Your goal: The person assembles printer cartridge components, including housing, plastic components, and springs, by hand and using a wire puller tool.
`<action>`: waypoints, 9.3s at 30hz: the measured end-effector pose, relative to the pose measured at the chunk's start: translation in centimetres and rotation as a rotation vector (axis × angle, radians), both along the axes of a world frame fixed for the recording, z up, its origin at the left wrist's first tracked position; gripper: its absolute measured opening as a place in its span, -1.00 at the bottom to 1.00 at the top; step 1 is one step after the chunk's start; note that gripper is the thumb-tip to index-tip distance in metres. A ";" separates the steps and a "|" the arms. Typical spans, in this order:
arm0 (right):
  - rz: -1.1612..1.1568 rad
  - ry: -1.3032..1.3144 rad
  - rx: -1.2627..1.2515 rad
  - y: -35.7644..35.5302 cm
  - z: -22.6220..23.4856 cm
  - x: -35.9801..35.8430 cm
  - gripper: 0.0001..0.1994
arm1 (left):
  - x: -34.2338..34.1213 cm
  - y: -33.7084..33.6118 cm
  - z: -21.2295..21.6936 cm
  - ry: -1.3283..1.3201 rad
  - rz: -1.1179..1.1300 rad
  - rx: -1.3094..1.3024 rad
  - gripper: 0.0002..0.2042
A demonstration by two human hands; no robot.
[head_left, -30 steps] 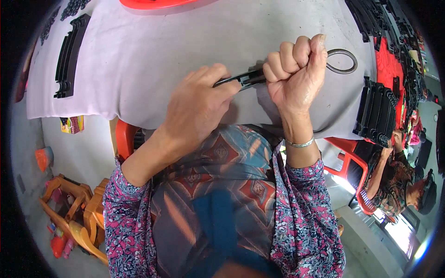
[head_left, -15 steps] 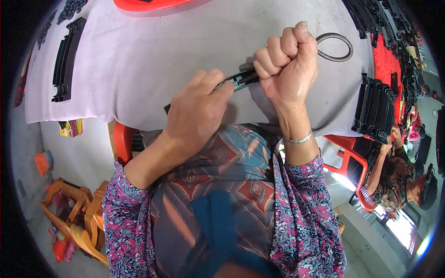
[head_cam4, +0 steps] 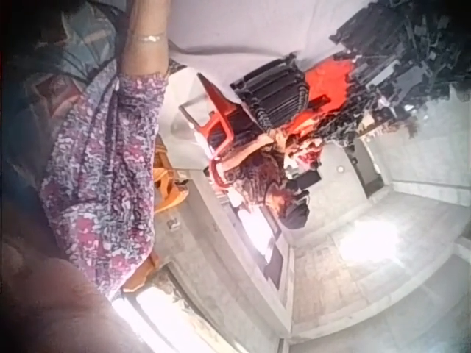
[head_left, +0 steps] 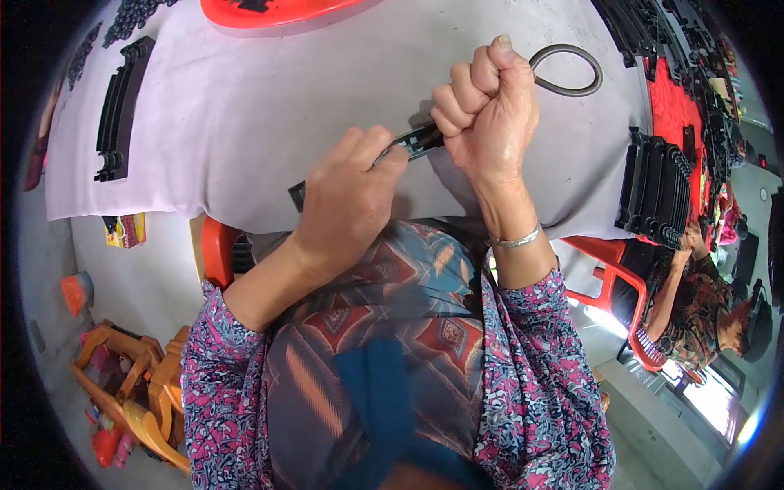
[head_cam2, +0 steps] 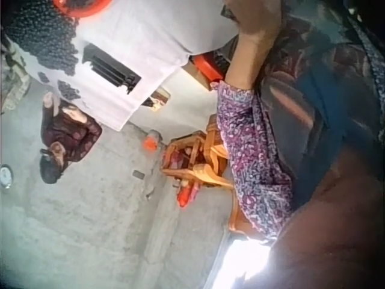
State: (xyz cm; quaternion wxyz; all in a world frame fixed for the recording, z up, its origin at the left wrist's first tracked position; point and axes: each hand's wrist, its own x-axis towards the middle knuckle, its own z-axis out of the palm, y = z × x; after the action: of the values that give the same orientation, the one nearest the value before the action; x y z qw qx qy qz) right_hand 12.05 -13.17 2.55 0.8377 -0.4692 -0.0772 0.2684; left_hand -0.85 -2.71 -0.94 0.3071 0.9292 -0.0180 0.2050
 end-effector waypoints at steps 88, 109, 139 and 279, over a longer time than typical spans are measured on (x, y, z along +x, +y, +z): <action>-0.233 -0.770 -0.974 -6.8 -0.1 6.9 -0.81 | 1.8 9.5 0.0 -0.101 0.290 -0.201 -0.72; -0.466 -0.539 -1.098 0.4 -4.9 34.3 -0.50 | 2.5 7.6 -1.3 -0.046 0.171 0.163 -0.63; -0.073 -1.301 -0.682 -3.9 -3.1 4.0 -0.69 | 2.3 8.6 -1.4 -0.223 0.174 -0.430 -0.42; 0.012 -1.458 -1.330 16.0 -1.8 18.4 -0.81 | 1.7 8.9 -2.1 -0.079 0.136 -0.233 -0.61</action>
State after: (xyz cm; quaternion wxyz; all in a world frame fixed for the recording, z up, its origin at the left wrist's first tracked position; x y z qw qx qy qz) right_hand 30.41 2.80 0.70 0.1492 -0.8947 -0.4105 -0.0933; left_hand 0.82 6.21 -2.99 0.3972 0.8776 0.0569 0.2623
